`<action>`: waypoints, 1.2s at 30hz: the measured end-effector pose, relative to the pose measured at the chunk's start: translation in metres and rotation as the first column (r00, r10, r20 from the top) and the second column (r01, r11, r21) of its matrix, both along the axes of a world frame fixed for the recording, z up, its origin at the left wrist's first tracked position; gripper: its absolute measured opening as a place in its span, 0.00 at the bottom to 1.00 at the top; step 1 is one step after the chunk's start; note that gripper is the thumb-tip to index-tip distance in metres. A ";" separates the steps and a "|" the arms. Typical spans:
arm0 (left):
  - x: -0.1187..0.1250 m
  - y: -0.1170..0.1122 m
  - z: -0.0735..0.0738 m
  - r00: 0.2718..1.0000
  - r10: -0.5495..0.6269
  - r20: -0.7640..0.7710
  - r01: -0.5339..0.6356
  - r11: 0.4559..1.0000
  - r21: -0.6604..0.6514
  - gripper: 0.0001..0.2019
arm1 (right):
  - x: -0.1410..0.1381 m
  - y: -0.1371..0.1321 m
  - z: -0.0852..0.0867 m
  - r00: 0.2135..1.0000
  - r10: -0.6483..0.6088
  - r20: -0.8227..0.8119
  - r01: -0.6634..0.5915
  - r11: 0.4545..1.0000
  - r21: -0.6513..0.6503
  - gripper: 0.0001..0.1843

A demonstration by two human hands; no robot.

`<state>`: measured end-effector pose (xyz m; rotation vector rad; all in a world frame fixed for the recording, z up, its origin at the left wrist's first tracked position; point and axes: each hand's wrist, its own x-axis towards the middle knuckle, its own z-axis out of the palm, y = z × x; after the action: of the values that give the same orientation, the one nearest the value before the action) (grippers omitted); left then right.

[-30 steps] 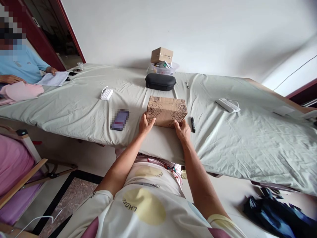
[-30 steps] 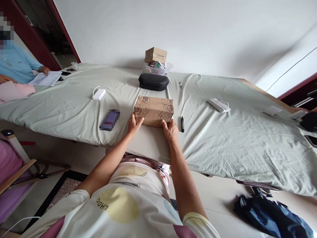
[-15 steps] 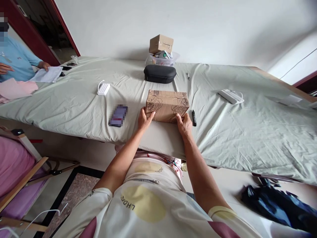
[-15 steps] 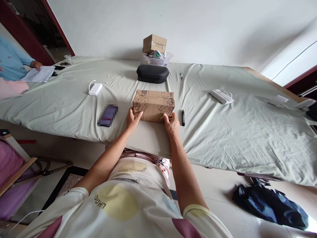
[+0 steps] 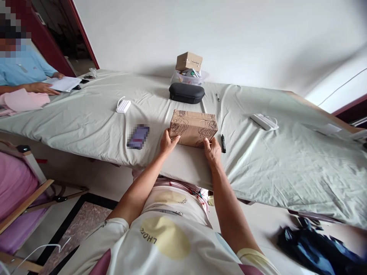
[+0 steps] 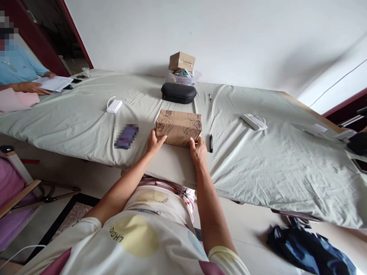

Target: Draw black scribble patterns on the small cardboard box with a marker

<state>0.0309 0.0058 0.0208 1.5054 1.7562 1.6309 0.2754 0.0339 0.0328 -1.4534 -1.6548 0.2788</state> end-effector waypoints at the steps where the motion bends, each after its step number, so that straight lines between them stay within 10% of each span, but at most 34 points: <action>1: 0.000 0.000 0.000 1.000 0.004 0.004 -0.004 1.000 -0.001 0.29 | 0.001 0.000 0.001 1.000 0.000 0.006 0.000 1.000 -0.003 0.37; 12: -0.001 -0.001 -0.002 0.999 0.032 -0.012 -0.031 0.993 0.110 0.27 | -0.005 -0.008 0.008 0.993 -0.090 -0.076 0.089 0.996 -0.006 0.43; 22: -0.002 0.002 -0.003 0.994 0.079 -0.078 -0.076 0.996 0.039 0.24 | -0.003 -0.004 0.001 0.994 -0.024 0.105 0.042 0.983 -0.179 0.26; 31: -0.001 -0.008 0.009 0.997 0.041 0.067 -0.057 0.968 0.246 0.29 | -0.004 -0.008 0.014 0.957 0.093 -0.276 0.005 0.943 0.334 0.31; 36: 0.000 -0.012 0.010 0.998 0.053 0.028 -0.059 0.957 0.285 0.30 | -0.005 -0.013 0.016 0.948 0.124 -0.293 -0.023 0.945 0.325 0.28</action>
<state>0.0304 -0.0064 0.0305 1.5636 1.6201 1.9924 0.2702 0.0213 0.0493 -1.0463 -1.4231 0.2538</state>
